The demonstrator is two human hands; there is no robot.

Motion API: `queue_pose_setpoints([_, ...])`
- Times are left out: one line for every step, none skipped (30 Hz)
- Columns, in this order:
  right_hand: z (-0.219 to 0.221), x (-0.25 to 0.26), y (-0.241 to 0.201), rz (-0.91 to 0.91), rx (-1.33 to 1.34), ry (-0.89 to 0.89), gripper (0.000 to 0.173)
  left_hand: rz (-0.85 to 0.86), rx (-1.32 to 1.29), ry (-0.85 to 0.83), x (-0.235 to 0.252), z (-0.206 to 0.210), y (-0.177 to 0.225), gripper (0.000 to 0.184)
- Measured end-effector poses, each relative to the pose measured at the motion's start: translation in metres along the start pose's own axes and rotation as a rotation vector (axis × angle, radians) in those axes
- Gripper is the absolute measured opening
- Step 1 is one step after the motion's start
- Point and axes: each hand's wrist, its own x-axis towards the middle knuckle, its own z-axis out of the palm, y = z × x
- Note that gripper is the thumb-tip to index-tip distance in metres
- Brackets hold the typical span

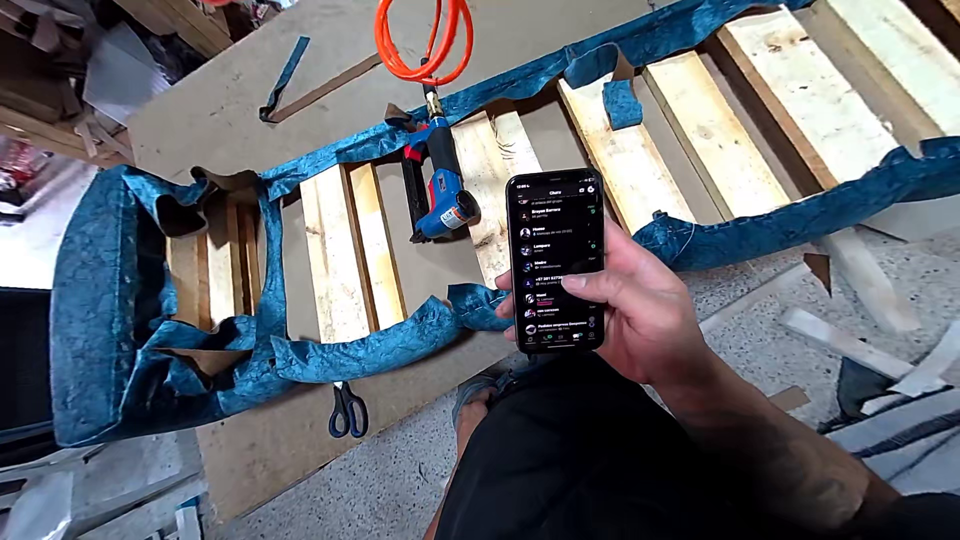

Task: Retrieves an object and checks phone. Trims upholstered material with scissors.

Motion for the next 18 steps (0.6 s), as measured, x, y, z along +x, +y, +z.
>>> queue_pose_setpoints([0.000, -0.001, -0.001, -0.004, -0.005, 0.001, 0.051, 0.018, -0.041, -0.018, -0.001, -0.001, -0.001, 0.036])
queue_pose_setpoints([0.000, -0.002, -0.001, -0.009, -0.010, 0.001, 0.052, 0.050, -0.108, -0.026, -0.004, -0.004, -0.003, 0.037])
queue_pose_setpoints([-0.001, -0.003, -0.002, -0.015, -0.015, 0.002, 0.053, 0.085, -0.176, -0.022, -0.005, -0.003, -0.005, 0.038])
queue_pose_setpoints([-0.001, -0.004, -0.003, -0.018, -0.017, 0.003, 0.054, 0.123, -0.246, -0.019, -0.006, -0.003, -0.007, 0.039])
queue_pose_setpoints([-0.001, -0.005, -0.004, -0.021, -0.020, 0.004, 0.054, 0.151, -0.308, -0.026, -0.006, -0.003, -0.009, 0.040])
queue_pose_setpoints([-0.002, -0.006, -0.005, -0.023, -0.020, 0.004, 0.054, 0.159, -0.342, -0.033, -0.005, -0.002, -0.010, 0.041])
queue_pose_setpoints([-0.002, -0.007, -0.006, -0.022, -0.016, 0.002, 0.054, 0.145, -0.351, -0.029, -0.004, -0.002, -0.009, 0.041])
queue_pose_setpoints([-0.003, -0.007, -0.006, -0.023, -0.011, -0.001, 0.054, 0.116, -0.333, -0.020, -0.002, -0.001, -0.009, 0.040])
queue_pose_setpoints([-0.004, -0.007, -0.006, -0.023, -0.007, -0.006, 0.054, 0.086, -0.286, -0.005, 0.003, 0.001, -0.009, 0.040])
queue_pose_setpoints([-0.004, -0.008, -0.006, -0.021, -0.002, -0.012, 0.054, 0.061, -0.217, 0.006, 0.007, 0.003, -0.008, 0.041])
queue_pose_setpoints([-0.004, -0.007, -0.006, -0.021, 0.000, -0.012, 0.054, 0.034, -0.143, 0.012, 0.014, 0.007, -0.008, 0.040])
queue_pose_setpoints([-0.004, -0.007, -0.006, -0.020, -0.002, -0.010, 0.054, 0.011, -0.099, 0.012, 0.017, 0.009, -0.006, 0.040])
queue_pose_setpoints([-0.004, -0.007, -0.005, -0.021, 0.000, -0.013, 0.054, -0.005, -0.087, 0.012, 0.018, 0.008, -0.003, 0.039])
queue_pose_setpoints([-0.003, -0.006, -0.005, -0.022, -0.001, -0.015, 0.054, -0.022, -0.086, 0.012, 0.015, 0.005, 0.002, 0.039])
queue_pose_setpoints([-0.003, -0.006, -0.005, -0.023, -0.007, -0.016, 0.055, -0.035, -0.083, 0.018, 0.012, 0.002, 0.006, 0.037])
queue_pose_setpoints([-0.003, -0.006, -0.005, -0.024, -0.010, -0.019, 0.057, -0.045, -0.077, 0.024, 0.010, 0.001, 0.008, 0.036])
queue_pose_setpoints([-0.003, -0.006, -0.004, -0.025, -0.013, -0.022, 0.057, -0.048, -0.068, 0.028, 0.010, 0.001, 0.007, 0.035])
queue_pose_setpoints([-0.002, -0.006, -0.004, -0.026, -0.014, -0.025, 0.058, -0.042, -0.061, 0.024, 0.013, 0.004, 0.003, 0.035])
